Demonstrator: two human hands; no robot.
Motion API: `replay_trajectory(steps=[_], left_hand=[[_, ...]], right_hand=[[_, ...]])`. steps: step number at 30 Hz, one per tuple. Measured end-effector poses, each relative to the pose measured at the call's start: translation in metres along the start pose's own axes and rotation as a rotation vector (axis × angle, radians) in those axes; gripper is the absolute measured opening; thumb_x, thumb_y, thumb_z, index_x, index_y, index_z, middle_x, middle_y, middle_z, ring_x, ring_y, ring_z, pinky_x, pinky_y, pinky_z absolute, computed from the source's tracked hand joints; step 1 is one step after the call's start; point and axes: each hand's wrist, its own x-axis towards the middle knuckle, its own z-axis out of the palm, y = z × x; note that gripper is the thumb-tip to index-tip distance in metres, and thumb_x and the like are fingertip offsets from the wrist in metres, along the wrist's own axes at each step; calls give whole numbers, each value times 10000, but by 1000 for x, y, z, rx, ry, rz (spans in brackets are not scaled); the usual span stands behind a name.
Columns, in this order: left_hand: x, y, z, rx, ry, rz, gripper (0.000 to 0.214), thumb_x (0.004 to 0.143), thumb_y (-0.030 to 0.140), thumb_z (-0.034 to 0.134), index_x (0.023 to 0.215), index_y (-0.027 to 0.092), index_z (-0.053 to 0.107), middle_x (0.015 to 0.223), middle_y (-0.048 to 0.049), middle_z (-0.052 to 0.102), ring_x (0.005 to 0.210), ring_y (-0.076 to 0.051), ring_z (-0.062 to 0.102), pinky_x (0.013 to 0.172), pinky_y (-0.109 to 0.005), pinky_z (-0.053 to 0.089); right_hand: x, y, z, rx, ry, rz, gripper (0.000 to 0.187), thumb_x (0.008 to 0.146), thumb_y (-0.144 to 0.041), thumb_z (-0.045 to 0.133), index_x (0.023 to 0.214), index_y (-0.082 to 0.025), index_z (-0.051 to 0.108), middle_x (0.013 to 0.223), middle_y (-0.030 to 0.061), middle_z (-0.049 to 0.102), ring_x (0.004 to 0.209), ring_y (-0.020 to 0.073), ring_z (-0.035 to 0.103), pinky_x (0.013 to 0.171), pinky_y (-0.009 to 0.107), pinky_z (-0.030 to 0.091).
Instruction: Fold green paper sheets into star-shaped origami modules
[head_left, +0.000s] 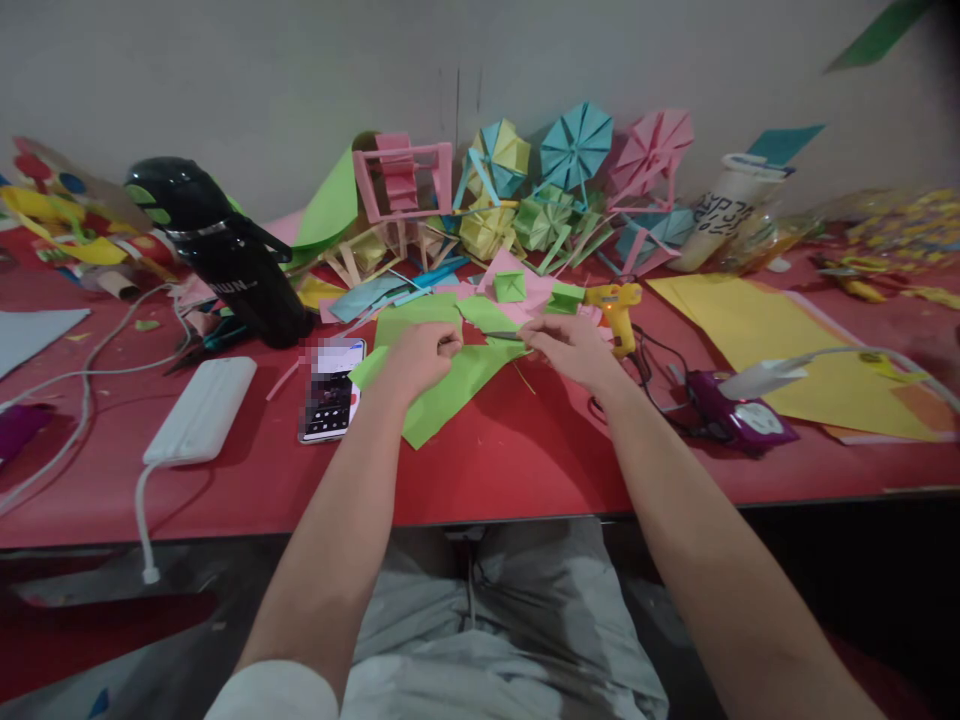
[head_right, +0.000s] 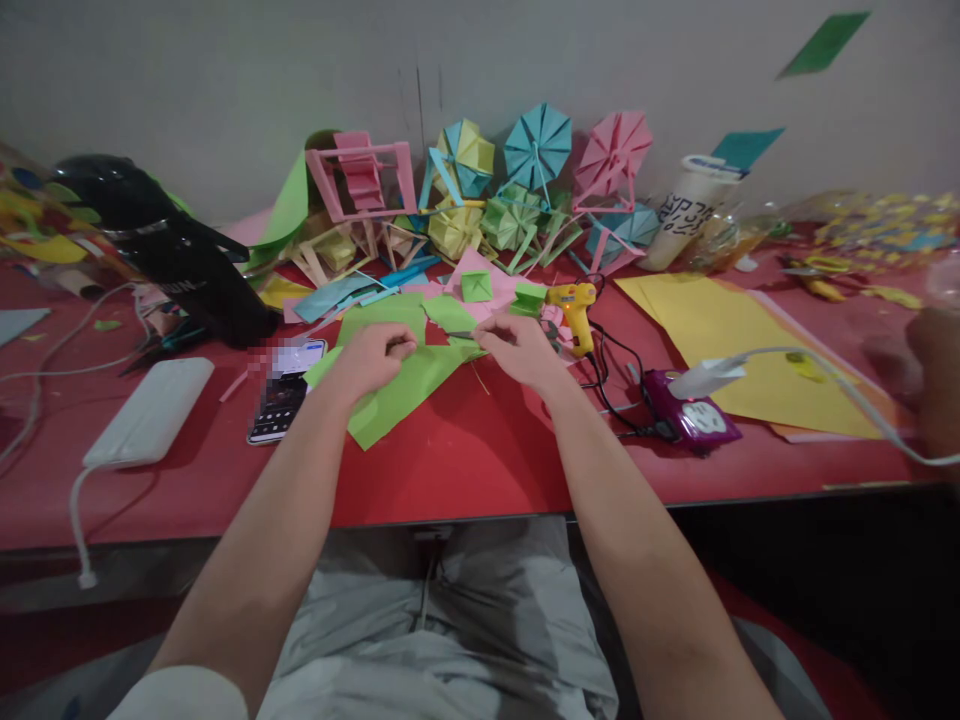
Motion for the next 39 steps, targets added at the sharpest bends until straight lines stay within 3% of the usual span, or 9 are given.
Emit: replay_trajectory(steps=[4, 9, 14, 20, 30, 39], left_hand=[[0, 4, 5, 168, -86, 95, 162, 822, 174, 539, 703, 228, 634, 673, -21, 590, 624, -177, 461, 641, -325, 328], [-1, 14, 14, 64, -126, 174, 125, 856, 249, 538, 815, 214, 651, 855, -50, 712, 772, -195, 598, 742, -327, 432], [-1, 22, 24, -15, -125, 200, 81, 822, 232, 544, 776, 204, 604, 813, -37, 682, 772, -174, 596, 747, -310, 451], [0, 21, 18, -5, -85, 158, 81, 757, 236, 573, 685, 200, 565, 700, -4, 613, 678, -145, 518, 655, -290, 400], [2, 2, 1, 97, -30, 26, 89, 722, 285, 603, 676, 209, 596, 689, 3, 623, 652, -147, 533, 625, -294, 395], [1, -5, -13, 247, 58, -122, 84, 709, 290, 626, 693, 211, 650, 765, -42, 696, 746, -208, 612, 707, -343, 451]], right_hand=[[-2, -3, 8, -19, -69, -77, 253, 773, -465, 689, 777, -218, 745, 793, 45, 718, 726, 182, 593, 700, 330, 460], [-5, -6, 15, -79, -118, -153, 248, 819, -420, 625, 774, -207, 744, 797, 48, 737, 734, 187, 613, 704, 326, 458], [-9, -12, 21, -125, -83, -203, 194, 823, -333, 603, 782, -202, 741, 806, 43, 750, 731, 178, 624, 700, 310, 449], [-10, -12, 20, -156, -40, -239, 183, 819, -306, 597, 795, -196, 741, 825, 50, 760, 739, 182, 639, 693, 308, 456], [-4, 2, 6, -207, 126, -354, 133, 805, -264, 589, 762, -202, 699, 770, 38, 734, 706, 177, 632, 642, 302, 461], [-1, 10, -8, -207, 286, -366, 95, 797, -238, 614, 792, -219, 706, 813, 25, 746, 760, 186, 671, 737, 331, 526]])
